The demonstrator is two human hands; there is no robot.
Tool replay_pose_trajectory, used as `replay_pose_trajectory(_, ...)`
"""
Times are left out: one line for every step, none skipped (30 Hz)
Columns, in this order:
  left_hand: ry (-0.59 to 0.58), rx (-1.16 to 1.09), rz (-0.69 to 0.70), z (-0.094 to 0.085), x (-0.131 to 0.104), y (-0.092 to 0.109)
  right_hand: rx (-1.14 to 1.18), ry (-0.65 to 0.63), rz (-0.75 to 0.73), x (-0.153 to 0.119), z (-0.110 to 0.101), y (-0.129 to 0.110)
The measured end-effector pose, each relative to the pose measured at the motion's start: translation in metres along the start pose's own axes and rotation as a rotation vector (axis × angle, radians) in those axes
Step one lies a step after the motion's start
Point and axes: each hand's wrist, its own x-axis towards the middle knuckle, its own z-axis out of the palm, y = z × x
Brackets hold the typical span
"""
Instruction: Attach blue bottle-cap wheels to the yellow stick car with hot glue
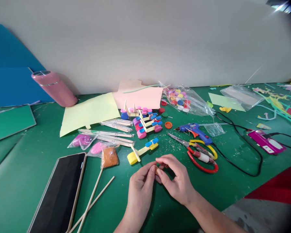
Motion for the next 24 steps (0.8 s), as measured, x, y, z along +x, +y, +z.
replay_pose_trajectory(-0.004,0.005,0.007,-0.0002,-0.0002,0.0001,-0.011,-0.002,-0.002,0.0002,0.0006,0.0004)
replay_pose_trajectory(-0.009,0.004,0.010,-0.0002,-0.0004,0.0004,-0.022,0.002,0.000,0.0006,0.0010,0.0008)
replay_pose_trajectory(-0.014,-0.004,0.010,0.0000,-0.0005,0.0009,-0.032,0.009,0.004,0.0010,0.0013,0.0013)
replay_pose_trajectory(-0.017,-0.017,0.005,0.0003,-0.0007,0.0017,-0.038,0.017,0.009,0.0014,0.0015,0.0018)
replay_pose_trajectory(-0.020,-0.033,-0.002,0.0008,-0.0008,0.0026,-0.040,0.024,0.014,0.0017,0.0016,0.0022)
replay_pose_trajectory(-0.021,-0.049,-0.011,0.0013,-0.0008,0.0035,-0.041,0.030,0.016,0.0020,0.0016,0.0025)
replay_pose_trajectory(-0.018,-0.065,-0.023,0.0019,-0.0008,0.0044,-0.040,0.032,0.017,0.0021,0.0017,0.0026)
replay_pose_trajectory(-0.010,-0.078,-0.035,0.0024,-0.0008,0.0052,-0.039,0.033,0.016,0.0021,0.0017,0.0026)
replay_pose_trajectory(0.000,-0.087,-0.047,0.0027,-0.0009,0.0058,-0.040,0.032,0.013,0.0021,0.0017,0.0024)
replay_pose_trajectory(0.015,-0.093,-0.060,0.0030,-0.0009,0.0062,-0.045,0.031,0.009,0.0021,0.0017,0.0020)
replay_pose_trajectory(0.033,-0.099,-0.073,0.0031,-0.0011,0.0063,-0.054,0.031,0.003,0.0021,0.0017,0.0017)
replay_pose_trajectory(0.052,-0.104,-0.085,0.0031,-0.0012,0.0063,-0.064,0.035,-0.005,0.0021,0.0017,0.0013)
replay_pose_trajectory(0.069,-0.109,-0.097,0.0032,-0.0013,0.0061,-0.076,0.040,-0.015,0.0022,0.0017,0.0009)
replay_pose_trajectory(0.082,-0.114,-0.107,0.0033,-0.0013,0.0060,-0.088,0.046,-0.027,0.0023,0.0018,0.0007)
replay_pose_trajectory(0.092,-0.118,-0.113,0.0035,-0.0012,0.0058,-0.099,0.054,-0.036,0.0024,0.0019,0.0005)
replay_pose_trajectory(0.101,-0.121,-0.114,0.0037,-0.0011,0.0058,-0.109,0.062,-0.042,0.0026,0.0021,0.0004)
replay_pose_trajectory(0.105,-0.122,-0.113,0.0041,-0.0008,0.0057,-0.118,0.071,-0.043,0.0028,0.0024,0.0004)
replay_pose_trajectory(0.104,-0.121,-0.110,0.0045,-0.0005,0.0057,-0.127,0.078,-0.040,0.0031,0.0027,0.0004)
replay_pose_trajectory(0.103,-0.122,-0.106,0.0049,-0.0002,0.0056,-0.136,0.086,-0.036,0.0033,0.0031,0.0005)
replay_pose_trajectory(0.098,-0.122,-0.102,0.0052,0.0000,0.0054,-0.143,0.093,-0.032,0.0035,0.0035,0.0007)
replay_pose_trajectory(0.094,-0.123,-0.100,0.0054,0.0002,0.0053,-0.147,0.099,-0.032,0.0037,0.0039,0.0010)
replay_pose_trajectory(0.091,-0.124,-0.099,0.0055,0.0003,0.0052,-0.149,0.104,-0.033,0.0038,0.0042,0.0014)
replay_pose_trajectory(0.089,-0.126,-0.099,0.0055,0.0003,0.0052,-0.147,0.109,-0.036,0.0038,0.0046,0.0021)
replay_pose_trajectory(0.089,-0.128,-0.100,0.0055,0.0003,0.0054,-0.145,0.114,-0.040,0.0037,0.0049,0.0028)
